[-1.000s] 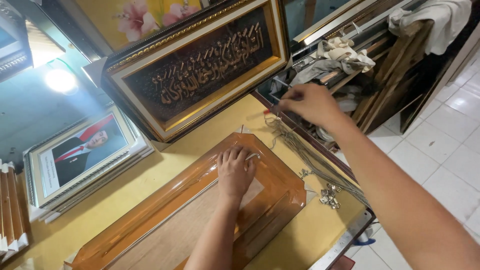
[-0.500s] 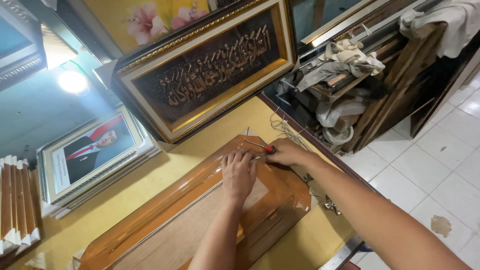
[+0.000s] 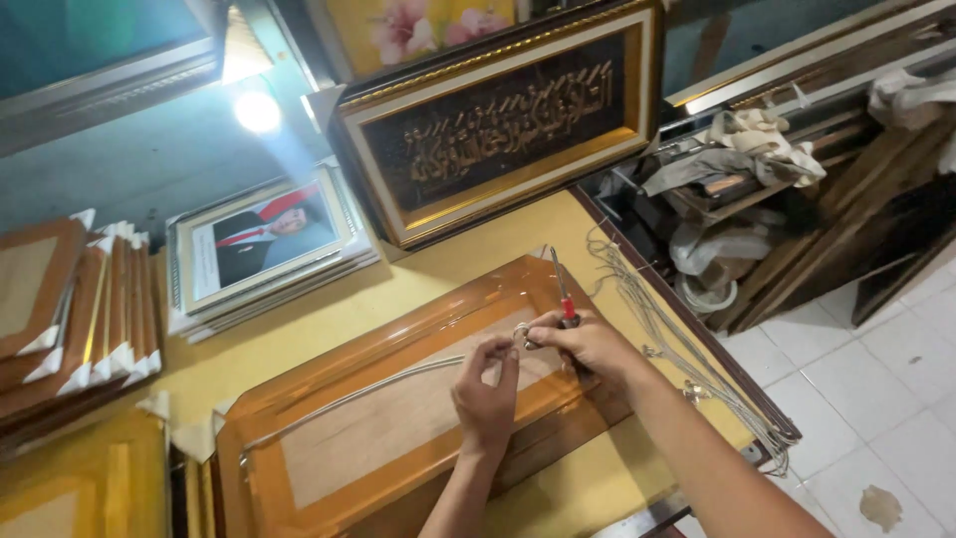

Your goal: The person is finishing the framing of a piece of calligraphy art by securing the backboard with a screwdriver and then attaching a metal hanging wire to the back of the frame.

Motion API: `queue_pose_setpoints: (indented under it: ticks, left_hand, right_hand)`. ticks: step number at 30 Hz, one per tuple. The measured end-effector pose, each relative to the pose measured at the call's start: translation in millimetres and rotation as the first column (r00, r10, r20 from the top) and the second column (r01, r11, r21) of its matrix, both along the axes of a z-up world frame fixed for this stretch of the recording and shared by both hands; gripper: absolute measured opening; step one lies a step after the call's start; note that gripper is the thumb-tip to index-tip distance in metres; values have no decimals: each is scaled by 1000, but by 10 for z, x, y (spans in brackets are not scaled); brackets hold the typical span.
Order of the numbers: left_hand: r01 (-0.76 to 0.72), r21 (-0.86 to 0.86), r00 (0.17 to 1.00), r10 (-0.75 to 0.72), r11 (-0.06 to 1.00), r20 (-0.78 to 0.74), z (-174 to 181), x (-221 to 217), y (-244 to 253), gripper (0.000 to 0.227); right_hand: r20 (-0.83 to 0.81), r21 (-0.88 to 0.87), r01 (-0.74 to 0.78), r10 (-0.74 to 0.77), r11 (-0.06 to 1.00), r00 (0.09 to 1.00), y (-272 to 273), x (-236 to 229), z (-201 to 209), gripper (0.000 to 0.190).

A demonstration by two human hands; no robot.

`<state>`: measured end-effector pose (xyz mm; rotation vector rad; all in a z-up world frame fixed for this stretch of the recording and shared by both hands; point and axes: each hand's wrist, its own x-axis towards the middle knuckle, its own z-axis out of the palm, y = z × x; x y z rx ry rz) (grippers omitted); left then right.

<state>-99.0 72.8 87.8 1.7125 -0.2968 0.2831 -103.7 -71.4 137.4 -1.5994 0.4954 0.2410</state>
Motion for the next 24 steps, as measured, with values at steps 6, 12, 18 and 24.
queue_pose_setpoints:
  ticks: [6,12,18,24]
  left_hand:
    - [-152,-86,912,106,985,-397,307,-333,757,13]
    - [-235,-51,969,230,971,-92,216,-527,1502,5]
    - [-242,276,913,122,930,389,273,-705,2153,9]
    - [-237,431,899,28,870,438,334,-743,2491,8]
  right_hand:
    - [-117,332,126,-92,935,989,981,-242,1,13]
    - [-169,515,129,-47,847,984,1790,-407,-209,26]
    - [122,-12,-144,145,989,982,2236,-517,21,31]
    - [74,-95,-261,268,961,961,2415,-549,106,33]
